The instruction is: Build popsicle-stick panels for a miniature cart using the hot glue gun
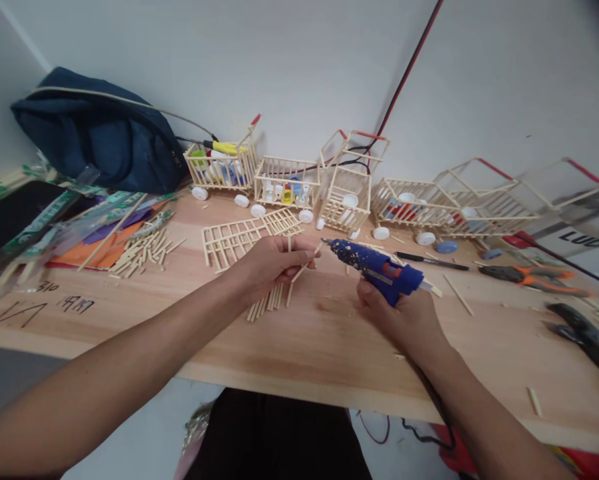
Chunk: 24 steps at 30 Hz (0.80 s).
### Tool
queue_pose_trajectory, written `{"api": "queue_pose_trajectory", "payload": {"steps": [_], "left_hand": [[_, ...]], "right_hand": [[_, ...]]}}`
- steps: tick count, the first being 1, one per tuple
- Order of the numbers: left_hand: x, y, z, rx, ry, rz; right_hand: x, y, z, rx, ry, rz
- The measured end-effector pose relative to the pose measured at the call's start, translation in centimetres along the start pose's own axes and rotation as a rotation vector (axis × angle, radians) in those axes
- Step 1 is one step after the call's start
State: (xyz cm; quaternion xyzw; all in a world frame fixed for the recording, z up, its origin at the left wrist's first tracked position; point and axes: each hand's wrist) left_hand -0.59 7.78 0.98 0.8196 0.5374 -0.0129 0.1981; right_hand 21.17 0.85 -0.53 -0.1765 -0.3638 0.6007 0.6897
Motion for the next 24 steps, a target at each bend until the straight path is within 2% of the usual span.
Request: {"api": "queue_pose_trajectory", "payload": {"steps": [3, 7, 10, 13, 18, 21, 24], "left_hand": [[0.0, -0.1, 0.0, 0.001, -0.001, -0.009], [0.2, -0.3, 0.2, 0.012, 0.012, -0.002], [0.4, -0.6, 0.4, 0.009, 0.013, 0.007], [0.7, -0.8, 0.6, 0.016, 0.024, 0.028], [0.9, -1.2, 1.0, 0.028, 0.035, 0.014], [1.0, -1.2, 1.1, 0.03, 0.041, 0.011], [0.9, -1.1, 1.1, 0.022, 0.051, 0.029]], "right_hand": [[-0.1, 0.0, -0.4, -0.04, -0.038, -0.06], [-0.4, -0.2, -0.6, 0.015, -0.012, -0.103], [-0.5, -0.3, -0.2, 0.206, -0.002, -0.05], [-0.6, -0.6, 0.4, 0.487, 0.0, 0.027], [-0.4, -0.9, 1.3, 0.837, 0.097, 0.096], [-0.3, -0.9, 1.4, 0.846, 0.108, 0.129], [-0.2, -1.0, 1.0, 0.647, 0.092, 0.086]]}}
Point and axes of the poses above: each hand's wrist, its own x-axis towards the middle knuckle, its own y-axis out of the palm, z = x × y, and after that the axes turned 2 degrees about y, right-handed
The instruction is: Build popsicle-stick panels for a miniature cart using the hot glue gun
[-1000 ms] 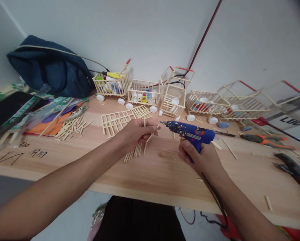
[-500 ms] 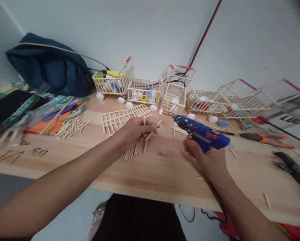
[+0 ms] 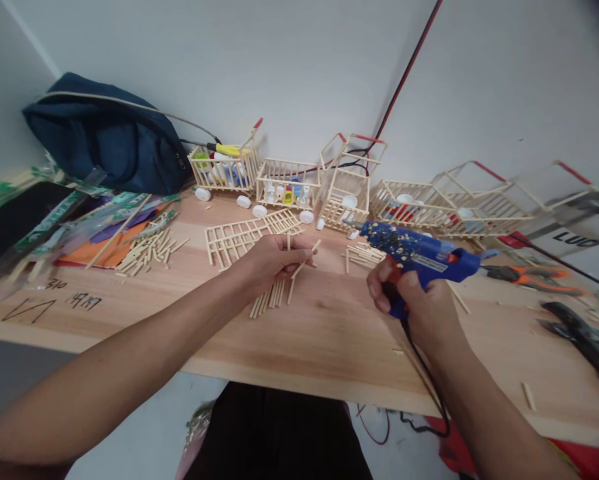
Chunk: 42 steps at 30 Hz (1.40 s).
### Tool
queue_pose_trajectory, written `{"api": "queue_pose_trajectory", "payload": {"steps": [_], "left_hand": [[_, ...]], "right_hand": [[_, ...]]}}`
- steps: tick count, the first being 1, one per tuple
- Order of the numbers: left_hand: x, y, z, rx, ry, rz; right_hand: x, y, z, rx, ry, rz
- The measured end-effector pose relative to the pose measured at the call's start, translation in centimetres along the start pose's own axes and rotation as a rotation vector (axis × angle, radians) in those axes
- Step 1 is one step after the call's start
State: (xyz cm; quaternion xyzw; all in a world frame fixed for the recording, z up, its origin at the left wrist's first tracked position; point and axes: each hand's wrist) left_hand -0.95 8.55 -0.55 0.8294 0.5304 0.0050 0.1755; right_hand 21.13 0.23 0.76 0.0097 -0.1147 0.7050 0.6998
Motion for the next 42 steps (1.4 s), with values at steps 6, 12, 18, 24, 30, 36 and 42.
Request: {"api": "queue_pose_trajectory", "payload": {"steps": [6, 12, 18, 24, 30, 36, 42], "left_hand": [[-0.3, 0.2, -0.7, -0.025, -0.016, 0.002], [-0.4, 0.1, -1.2, -0.058, 0.027, -0.006], [-0.7, 0.2, -1.6, -0.102, 0.024, -0.017], [-0.7, 0.4, -1.9, -0.096, 0.007, -0.04], [-0.6, 0.4, -1.6, -0.107, 0.032, -0.016], [-0.6, 0.3, -1.1, -0.11, 0.068, 0.03], [-0.8, 0.4, -0.7, -0.033, 0.141, 0.055]], "right_hand": [[-0.4, -3.2, 1.2, -0.902, -0.181, -0.213], [-2.3, -9.9, 1.3, -1.451, -0.068, -0.249], [-5.1, -16.2, -2.0, -1.439, 0.068, -0.225], [-5.6, -17.6, -3.2, -1.39, 0.123, -0.094], [-5.9, -18.4, -2.7, -1.306, 0.215, -0.078], [-4.1, -14.1, 1.3, -1.311, -0.047, -0.228], [0.4, 0.7, 5.2, -1.058, -0.455, -0.188]]}}
Point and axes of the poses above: each hand's wrist, its own x-axis towards the middle knuckle, its own y-axis out of the palm, z = x × y, and after that the axes turned 2 degrees about y, right-handed
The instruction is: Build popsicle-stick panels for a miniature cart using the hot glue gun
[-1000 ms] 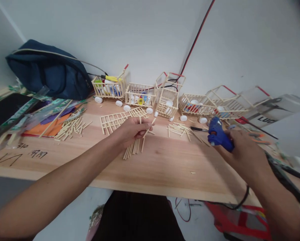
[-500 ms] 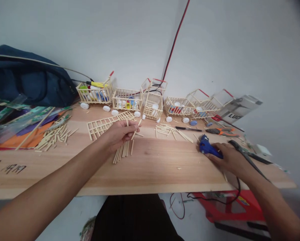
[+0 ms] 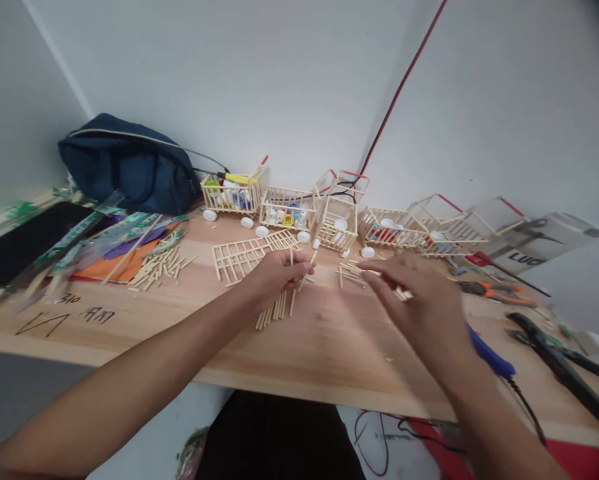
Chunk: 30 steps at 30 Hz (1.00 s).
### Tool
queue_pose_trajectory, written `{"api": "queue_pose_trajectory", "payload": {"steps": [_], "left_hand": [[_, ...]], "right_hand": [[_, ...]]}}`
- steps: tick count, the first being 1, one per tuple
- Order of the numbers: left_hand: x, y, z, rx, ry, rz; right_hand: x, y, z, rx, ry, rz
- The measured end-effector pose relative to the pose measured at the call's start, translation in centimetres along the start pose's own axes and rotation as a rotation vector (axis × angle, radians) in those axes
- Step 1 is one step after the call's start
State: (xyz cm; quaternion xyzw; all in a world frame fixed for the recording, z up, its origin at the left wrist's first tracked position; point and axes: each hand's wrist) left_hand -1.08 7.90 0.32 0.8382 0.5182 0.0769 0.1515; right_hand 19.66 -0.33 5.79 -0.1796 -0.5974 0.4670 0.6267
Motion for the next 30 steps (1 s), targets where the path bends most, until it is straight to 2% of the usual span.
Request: {"api": "queue_pose_trajectory", "payload": {"steps": [3, 7, 14, 18, 21, 24, 27, 30], "left_hand": [[-0.1, 0.0, 0.3, 0.029, 0.051, 0.007], [0.1, 0.0, 0.9, 0.03, 0.108, -0.054], [0.0, 0.2, 1.2, 0.052, 0.197, -0.151], [0.1, 0.0, 1.2, 0.086, 0.227, -0.194], [0.3, -0.1, 1.1, 0.085, 0.23, -0.204], [0.3, 0.0, 0.8, 0.08, 0.193, -0.212], [0.0, 0.0, 0.2, 0.081, 0.1, -0.193], [-0.4, -0.1, -0.4, 0.074, 0.018, -0.187]], "right_hand": [[2.2, 3.3, 4.6, -0.017, -0.065, 0.081], [3.8, 5.8, 7.3, -0.218, -0.038, 0.213], [5.9, 6.1, 9.0, -0.324, 0.076, 0.411], [6.6, 6.4, 9.6, -0.3, 0.127, 0.453], [6.6, 6.9, 9.6, -0.243, 0.126, 0.414], [6.4, 6.6, 9.1, -0.089, 0.051, 0.228], [6.2, 4.9, 7.3, 0.179, 0.033, -0.002], [5.7, 2.9, 4.2, 0.447, 0.132, -0.044]]}}
Point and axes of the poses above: each hand's wrist, its own x-axis towards the middle knuckle, its own y-axis out of the palm, z = x × y, and after that the axes turned 2 degrees about y, right-handed
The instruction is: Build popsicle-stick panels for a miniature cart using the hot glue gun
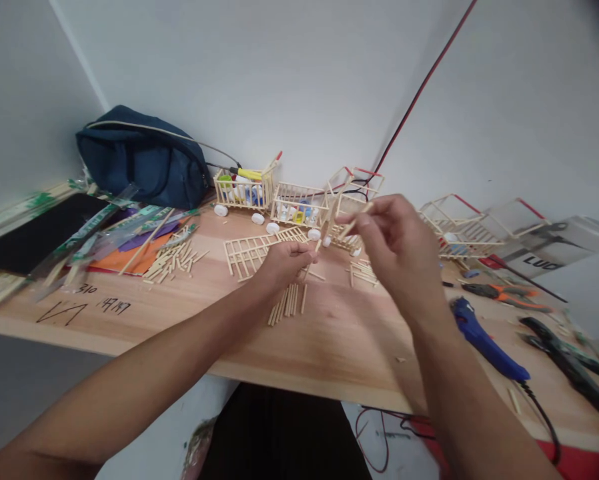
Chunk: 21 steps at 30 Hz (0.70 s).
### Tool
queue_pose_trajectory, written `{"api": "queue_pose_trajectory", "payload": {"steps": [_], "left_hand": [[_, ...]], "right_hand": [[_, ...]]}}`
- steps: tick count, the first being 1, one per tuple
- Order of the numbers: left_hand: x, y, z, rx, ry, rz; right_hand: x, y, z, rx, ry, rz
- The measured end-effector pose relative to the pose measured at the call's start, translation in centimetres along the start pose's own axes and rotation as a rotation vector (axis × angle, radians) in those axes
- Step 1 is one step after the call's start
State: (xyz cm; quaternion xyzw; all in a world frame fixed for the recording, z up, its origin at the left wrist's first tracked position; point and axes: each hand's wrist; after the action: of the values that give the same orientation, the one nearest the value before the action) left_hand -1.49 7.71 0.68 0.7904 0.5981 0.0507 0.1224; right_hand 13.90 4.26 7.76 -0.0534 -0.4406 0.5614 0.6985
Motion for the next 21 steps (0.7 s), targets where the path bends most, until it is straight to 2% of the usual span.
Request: {"api": "queue_pose_trajectory", "payload": {"steps": [2, 4, 8, 12, 17, 21], "left_hand": [[0.0, -0.1, -0.2, -0.011, -0.013, 0.014], [0.1, -0.1, -0.2, -0.025, -0.002, 0.051], [0.5, -0.1, 0.4, -0.044, 0.026, 0.111], [0.4, 0.2, 0.6, -0.036, -0.004, 0.139], [0.0, 0.8, 0.4, -0.056, -0.064, 0.155], [-0.1, 0.9, 0.4, -0.078, -0.077, 0.176]], "right_hand": [[-0.4, -1.5, -1.9, 0.097, 0.038, 0.036], [-1.1, -2.1, -3.9, 0.112, 0.049, 0.079], [-2.8, -1.1, -6.4, 0.099, 0.06, 0.092], [-3.8, 0.1, -6.8, 0.097, 0.084, 0.052], [-4.1, 0.7, -6.6, 0.064, 0.108, 0.124], [-4.1, 1.0, -6.7, 0.018, 0.097, 0.132]]}}
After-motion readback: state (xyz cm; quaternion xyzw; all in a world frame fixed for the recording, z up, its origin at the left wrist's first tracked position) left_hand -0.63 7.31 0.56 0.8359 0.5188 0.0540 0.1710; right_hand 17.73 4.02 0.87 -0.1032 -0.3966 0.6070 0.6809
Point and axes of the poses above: each hand's wrist, its own x-axis towards the middle knuckle, its own y-axis out of the palm, z = x × y, and after that the axes turned 2 degrees about y, right-handed
